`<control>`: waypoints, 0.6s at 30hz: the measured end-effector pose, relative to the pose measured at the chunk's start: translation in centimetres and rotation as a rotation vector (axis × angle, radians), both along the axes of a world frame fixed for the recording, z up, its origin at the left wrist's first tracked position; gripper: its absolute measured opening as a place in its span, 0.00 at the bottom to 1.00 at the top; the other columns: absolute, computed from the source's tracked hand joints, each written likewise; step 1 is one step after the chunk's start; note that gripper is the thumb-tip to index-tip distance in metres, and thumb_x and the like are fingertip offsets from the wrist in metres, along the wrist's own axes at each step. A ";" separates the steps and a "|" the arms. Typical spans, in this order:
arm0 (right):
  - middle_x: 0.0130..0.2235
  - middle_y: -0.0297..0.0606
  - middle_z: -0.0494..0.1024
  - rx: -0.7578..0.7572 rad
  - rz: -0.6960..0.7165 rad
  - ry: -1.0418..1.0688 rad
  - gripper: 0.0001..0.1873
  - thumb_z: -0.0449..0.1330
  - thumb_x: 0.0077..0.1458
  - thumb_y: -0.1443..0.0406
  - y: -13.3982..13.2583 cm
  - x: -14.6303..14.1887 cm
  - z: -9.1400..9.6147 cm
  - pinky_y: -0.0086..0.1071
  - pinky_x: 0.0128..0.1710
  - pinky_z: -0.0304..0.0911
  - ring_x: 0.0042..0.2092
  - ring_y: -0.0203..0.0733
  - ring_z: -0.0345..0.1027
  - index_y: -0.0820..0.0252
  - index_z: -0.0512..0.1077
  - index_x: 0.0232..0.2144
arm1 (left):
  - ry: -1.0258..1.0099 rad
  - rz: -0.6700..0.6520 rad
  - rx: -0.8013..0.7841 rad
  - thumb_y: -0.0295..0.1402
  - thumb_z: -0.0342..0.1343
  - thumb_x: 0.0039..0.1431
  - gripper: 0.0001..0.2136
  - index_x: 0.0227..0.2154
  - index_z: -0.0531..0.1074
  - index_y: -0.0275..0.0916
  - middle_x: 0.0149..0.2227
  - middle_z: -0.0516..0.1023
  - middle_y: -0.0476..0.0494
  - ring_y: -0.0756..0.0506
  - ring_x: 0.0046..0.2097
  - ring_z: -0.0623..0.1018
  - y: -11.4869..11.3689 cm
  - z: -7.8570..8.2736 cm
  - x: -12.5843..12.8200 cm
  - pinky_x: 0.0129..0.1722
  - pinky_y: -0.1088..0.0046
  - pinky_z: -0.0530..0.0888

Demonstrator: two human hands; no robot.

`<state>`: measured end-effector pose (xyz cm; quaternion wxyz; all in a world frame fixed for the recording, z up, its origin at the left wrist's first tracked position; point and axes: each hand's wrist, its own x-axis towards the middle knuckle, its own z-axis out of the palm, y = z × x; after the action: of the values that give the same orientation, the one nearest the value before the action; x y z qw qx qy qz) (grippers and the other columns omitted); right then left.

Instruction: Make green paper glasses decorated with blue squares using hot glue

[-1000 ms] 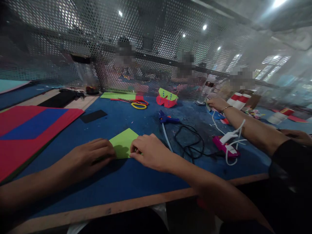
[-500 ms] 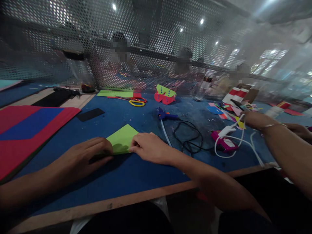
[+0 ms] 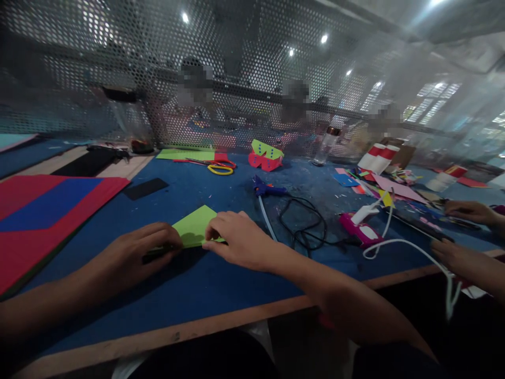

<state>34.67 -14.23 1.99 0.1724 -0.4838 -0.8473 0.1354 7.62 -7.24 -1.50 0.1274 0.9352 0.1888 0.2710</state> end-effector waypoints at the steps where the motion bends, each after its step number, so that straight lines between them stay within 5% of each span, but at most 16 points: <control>1: 0.50 0.40 0.81 0.055 0.033 -0.024 0.07 0.65 0.73 0.60 -0.1 0.0 -0.1 0.38 0.52 0.56 0.53 0.46 0.72 0.58 0.76 0.46 | -0.006 -0.002 0.004 0.29 0.53 0.72 0.07 0.39 0.77 0.41 0.38 0.82 0.45 0.45 0.38 0.82 0.0 0.0 0.0 0.36 0.72 0.75; 18: 0.49 0.44 0.83 0.248 0.113 -0.224 0.06 0.62 0.74 0.65 0.1 -0.2 -1.1 0.39 0.46 0.53 0.52 0.47 0.73 0.62 0.77 0.49 | 0.002 -0.073 0.295 0.30 0.51 0.79 0.09 0.47 0.78 0.40 0.42 0.84 0.43 0.44 0.42 0.82 0.1 -0.9 -0.6 0.43 0.68 0.77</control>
<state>34.47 -14.17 0.85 0.1275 -0.4225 -0.8972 -0.0154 7.06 -7.09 -2.40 -0.0021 0.9504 0.1129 0.2900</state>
